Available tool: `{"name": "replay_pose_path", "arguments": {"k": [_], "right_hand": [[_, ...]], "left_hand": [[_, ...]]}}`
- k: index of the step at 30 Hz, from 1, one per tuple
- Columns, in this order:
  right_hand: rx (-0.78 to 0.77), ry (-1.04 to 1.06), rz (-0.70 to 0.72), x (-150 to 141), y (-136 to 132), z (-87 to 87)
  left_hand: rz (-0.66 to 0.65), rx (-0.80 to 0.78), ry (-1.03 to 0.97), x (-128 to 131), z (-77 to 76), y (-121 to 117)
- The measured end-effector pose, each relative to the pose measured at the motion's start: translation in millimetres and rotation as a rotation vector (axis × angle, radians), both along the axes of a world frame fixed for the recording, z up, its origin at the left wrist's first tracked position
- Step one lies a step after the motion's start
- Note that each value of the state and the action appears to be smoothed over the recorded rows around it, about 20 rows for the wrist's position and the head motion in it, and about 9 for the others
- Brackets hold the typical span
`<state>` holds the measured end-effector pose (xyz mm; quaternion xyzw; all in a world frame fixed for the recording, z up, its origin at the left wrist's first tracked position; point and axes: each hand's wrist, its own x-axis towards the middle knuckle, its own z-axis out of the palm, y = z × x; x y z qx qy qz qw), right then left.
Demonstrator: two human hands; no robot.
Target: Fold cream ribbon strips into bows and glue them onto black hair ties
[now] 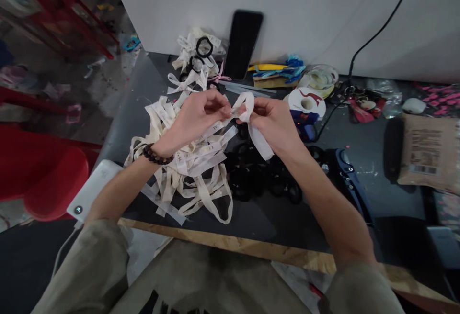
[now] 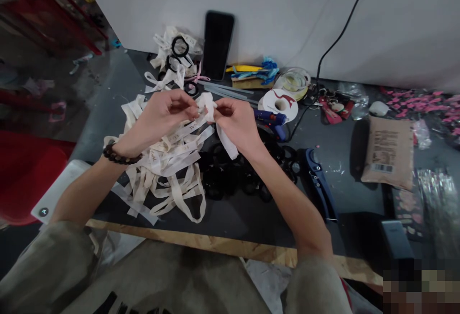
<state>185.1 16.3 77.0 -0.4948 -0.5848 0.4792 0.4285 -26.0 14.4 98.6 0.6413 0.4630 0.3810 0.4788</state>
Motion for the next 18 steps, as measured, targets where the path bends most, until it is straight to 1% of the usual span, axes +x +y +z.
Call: {"name": "replay_pose_path", "arguments": {"k": [5, 9, 12, 14, 18], "right_hand": [[0.028, 0.035, -0.090, 4.4, 4.7, -5.3], [0.063, -0.006, -0.120, 13.2, 12.4, -14.7], [0.110, -0.027, -0.142, 18.5, 15.9, -20.9], [0.133, -0.031, -0.154, 21.0, 17.1, -23.8], [0.168, -0.013, -0.164, 23.1, 18.4, -26.7]], "left_hand": [[0.076, 0.048, 0.005, -6.5, 0.0, 7.0], [0.196, 0.058, -0.025, -9.5, -6.2, 13.5], [0.253, 0.003, -0.090, -9.9, -12.6, 16.5], [0.270, -0.039, -0.124, -10.1, -13.2, 16.9], [0.316, -0.143, -0.192, -12.4, -3.7, 17.6]]}}
